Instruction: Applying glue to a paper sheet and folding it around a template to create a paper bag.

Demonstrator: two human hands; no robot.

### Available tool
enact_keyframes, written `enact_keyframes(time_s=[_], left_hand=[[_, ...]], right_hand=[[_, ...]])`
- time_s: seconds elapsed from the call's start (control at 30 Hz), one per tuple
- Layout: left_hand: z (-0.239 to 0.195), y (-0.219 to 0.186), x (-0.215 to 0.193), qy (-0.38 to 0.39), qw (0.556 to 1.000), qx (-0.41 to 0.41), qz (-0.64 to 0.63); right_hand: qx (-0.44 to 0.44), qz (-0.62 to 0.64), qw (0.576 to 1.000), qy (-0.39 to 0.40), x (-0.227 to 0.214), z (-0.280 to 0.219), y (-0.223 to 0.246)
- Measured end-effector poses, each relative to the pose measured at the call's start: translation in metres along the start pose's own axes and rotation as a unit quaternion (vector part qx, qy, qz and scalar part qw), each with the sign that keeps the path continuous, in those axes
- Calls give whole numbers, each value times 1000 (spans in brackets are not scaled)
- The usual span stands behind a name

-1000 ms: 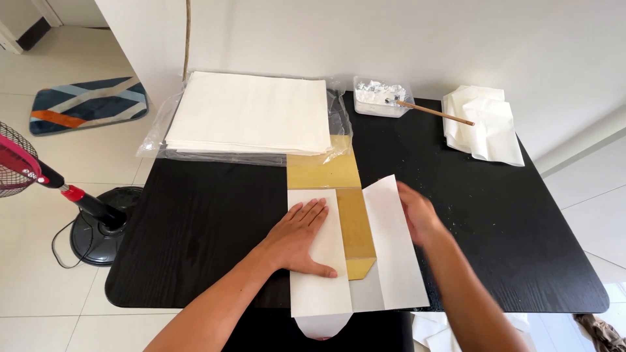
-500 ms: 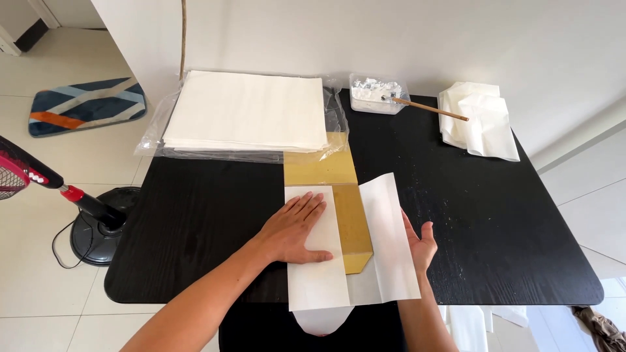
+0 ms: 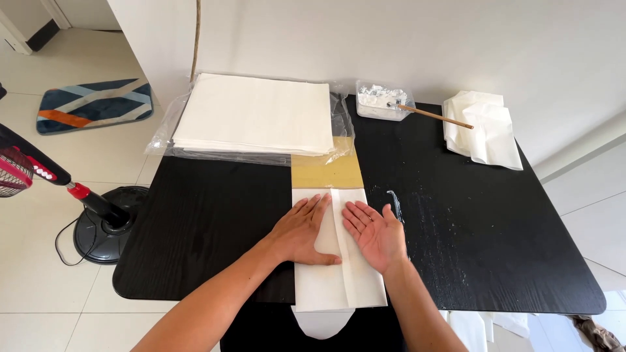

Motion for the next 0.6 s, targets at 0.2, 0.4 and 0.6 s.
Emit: enact_keyframes(time_s=[0.2, 0.4, 0.6], left_hand=[[-1, -2, -1, -4, 1000, 7, -5], [-5, -7, -6, 20, 1000, -4, 2], [3, -4, -2, 34, 999, -26, 12]], right_hand=[[48, -46, 998, -10, 1, 4, 9], [36, -39, 999, 0, 9, 10, 1], [13, -105, 994, -10, 29, -11, 3]])
Point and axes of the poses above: each hand's wrist, its own z-axis towards the middle knuckle, its own x-axis out of the palm, y = z × x, the point moved 2 cm from there along z, towards the middle knuckle, and after that the axes turned 12 degrees about y, right-handed, at the moved point
